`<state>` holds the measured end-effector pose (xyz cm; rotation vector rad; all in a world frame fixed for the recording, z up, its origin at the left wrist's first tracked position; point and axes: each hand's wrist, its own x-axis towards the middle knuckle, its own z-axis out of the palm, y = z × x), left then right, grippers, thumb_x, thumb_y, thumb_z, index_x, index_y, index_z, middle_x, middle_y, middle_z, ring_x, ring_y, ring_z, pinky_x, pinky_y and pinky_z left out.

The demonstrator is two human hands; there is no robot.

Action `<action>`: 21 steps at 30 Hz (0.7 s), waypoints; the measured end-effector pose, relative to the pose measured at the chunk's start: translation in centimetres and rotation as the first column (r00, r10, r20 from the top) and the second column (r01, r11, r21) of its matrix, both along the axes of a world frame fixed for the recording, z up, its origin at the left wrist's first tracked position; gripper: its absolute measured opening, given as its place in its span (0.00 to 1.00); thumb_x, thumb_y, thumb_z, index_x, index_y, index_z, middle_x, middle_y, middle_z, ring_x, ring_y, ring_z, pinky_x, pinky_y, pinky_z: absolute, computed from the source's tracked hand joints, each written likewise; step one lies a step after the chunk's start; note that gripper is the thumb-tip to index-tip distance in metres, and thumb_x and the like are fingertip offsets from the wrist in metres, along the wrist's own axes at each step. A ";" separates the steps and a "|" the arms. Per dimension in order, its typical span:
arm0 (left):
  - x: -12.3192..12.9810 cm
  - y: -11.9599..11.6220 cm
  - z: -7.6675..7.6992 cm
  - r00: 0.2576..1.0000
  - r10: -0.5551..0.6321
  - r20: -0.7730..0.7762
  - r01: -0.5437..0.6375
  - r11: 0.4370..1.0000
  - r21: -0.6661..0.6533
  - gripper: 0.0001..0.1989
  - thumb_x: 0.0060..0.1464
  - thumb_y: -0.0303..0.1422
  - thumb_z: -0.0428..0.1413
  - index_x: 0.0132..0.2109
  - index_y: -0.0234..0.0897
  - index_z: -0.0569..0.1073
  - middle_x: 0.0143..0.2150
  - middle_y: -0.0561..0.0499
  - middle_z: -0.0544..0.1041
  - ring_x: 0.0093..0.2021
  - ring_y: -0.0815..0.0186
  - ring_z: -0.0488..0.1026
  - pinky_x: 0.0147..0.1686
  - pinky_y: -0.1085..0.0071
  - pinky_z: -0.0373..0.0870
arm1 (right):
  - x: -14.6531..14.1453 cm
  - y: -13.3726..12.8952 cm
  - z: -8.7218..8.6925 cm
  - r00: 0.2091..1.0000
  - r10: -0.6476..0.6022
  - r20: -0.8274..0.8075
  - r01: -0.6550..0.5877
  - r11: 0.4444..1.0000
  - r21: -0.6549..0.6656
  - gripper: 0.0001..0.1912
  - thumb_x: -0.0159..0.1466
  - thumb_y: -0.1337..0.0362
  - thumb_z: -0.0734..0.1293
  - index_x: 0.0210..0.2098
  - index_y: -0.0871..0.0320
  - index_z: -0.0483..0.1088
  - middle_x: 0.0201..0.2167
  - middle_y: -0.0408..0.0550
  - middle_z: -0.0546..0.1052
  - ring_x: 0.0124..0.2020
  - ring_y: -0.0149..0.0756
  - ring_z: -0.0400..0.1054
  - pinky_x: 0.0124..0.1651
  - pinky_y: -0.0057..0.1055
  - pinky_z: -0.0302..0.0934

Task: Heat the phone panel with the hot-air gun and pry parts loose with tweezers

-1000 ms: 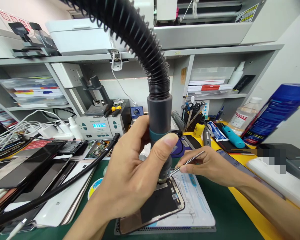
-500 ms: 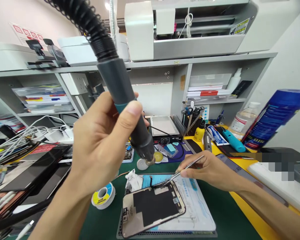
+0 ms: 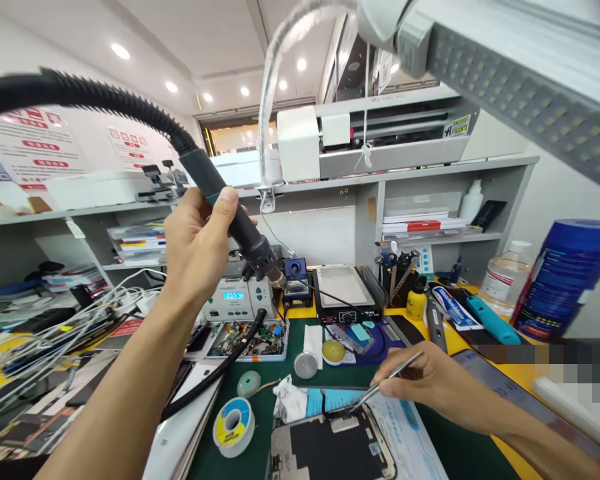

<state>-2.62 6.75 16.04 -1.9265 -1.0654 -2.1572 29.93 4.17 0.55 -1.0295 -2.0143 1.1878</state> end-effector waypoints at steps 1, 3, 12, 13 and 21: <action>-0.5 0.5 0.6 1.000 -0.001 0.028 0.002 1.000 -0.014 0.14 0.63 0.46 0.58 0.40 0.38 0.72 0.32 0.52 0.77 0.29 0.63 0.80 0.26 0.66 0.77 | 0.0 0.0 -0.1 1.000 -0.012 -0.001 0.012 1.000 0.007 0.17 0.60 0.45 0.74 0.34 0.52 0.85 0.30 0.47 0.82 0.30 0.40 0.71 0.32 0.34 0.66; -1.5 1.4 1.8 0.997 0.026 0.070 -0.026 1.000 -0.011 0.15 0.62 0.47 0.58 0.39 0.39 0.70 0.32 0.52 0.76 0.29 0.64 0.79 0.27 0.66 0.77 | 0.1 0.0 -0.3 0.999 -0.036 -0.003 0.036 0.999 0.021 0.17 0.59 0.45 0.74 0.34 0.51 0.85 0.31 0.47 0.83 0.31 0.43 0.73 0.33 0.35 0.68; -5.4 5.1 6.6 0.929 0.333 0.160 -0.341 0.940 0.027 0.15 0.65 0.44 0.56 0.47 0.35 0.74 0.41 0.49 0.78 0.37 0.66 0.76 0.39 0.64 0.77 | 0.7 0.5 -2.3 0.991 -0.136 -0.013 0.137 0.988 0.072 0.20 0.57 0.42 0.74 0.35 0.51 0.84 0.33 0.49 0.85 0.36 0.50 0.79 0.37 0.36 0.73; -5.7 5.5 7.0 0.913 0.371 0.168 -0.379 0.925 0.021 0.15 0.65 0.43 0.56 0.48 0.35 0.74 0.43 0.48 0.78 0.39 0.65 0.76 0.41 0.62 0.77 | 0.7 0.6 -2.5 0.991 -0.135 -0.015 0.136 0.988 0.076 0.21 0.57 0.42 0.74 0.35 0.52 0.84 0.33 0.50 0.85 0.36 0.50 0.79 0.37 0.37 0.73; -8.0 8.0 8.5 0.819 0.558 0.135 -0.550 0.830 -0.096 0.17 0.66 0.41 0.57 0.56 0.36 0.73 0.54 0.44 0.76 0.49 0.60 0.77 0.49 0.56 0.76 | 0.5 0.5 -2.3 0.993 -0.114 -0.042 0.118 0.989 0.094 0.19 0.57 0.43 0.74 0.33 0.52 0.85 0.33 0.49 0.86 0.36 0.49 0.79 0.38 0.34 0.73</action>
